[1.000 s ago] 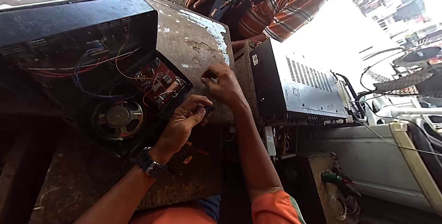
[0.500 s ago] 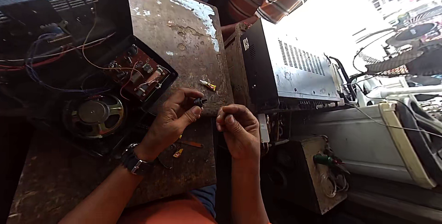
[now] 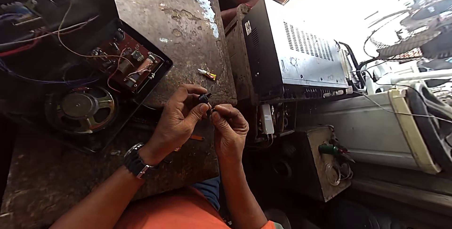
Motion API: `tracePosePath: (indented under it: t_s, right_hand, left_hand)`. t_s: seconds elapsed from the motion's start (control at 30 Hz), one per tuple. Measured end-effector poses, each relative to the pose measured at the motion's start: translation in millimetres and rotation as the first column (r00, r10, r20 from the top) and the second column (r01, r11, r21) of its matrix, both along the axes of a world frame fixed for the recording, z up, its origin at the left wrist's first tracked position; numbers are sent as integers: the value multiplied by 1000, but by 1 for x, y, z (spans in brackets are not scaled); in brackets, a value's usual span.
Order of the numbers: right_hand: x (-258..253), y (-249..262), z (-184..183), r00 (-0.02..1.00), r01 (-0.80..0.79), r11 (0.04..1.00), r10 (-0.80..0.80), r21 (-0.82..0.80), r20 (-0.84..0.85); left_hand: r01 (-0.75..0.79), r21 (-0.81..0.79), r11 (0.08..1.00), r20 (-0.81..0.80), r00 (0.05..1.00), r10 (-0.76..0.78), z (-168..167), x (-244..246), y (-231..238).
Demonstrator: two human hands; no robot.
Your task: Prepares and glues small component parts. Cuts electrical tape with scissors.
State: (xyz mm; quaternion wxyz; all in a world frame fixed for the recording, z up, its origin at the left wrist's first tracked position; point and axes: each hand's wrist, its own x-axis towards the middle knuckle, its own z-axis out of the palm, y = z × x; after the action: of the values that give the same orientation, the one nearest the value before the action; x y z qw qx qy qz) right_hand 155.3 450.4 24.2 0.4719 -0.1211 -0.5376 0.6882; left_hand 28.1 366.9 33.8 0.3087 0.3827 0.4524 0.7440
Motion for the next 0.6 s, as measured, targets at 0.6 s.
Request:
tracePosePath:
  t_s: [0.6]
  right_hand:
    - [-4,2,-12,932,234,766,-352,599,85]
  left_hand:
    - [13,7,1000,14,1000,-13,0,-2,-1]
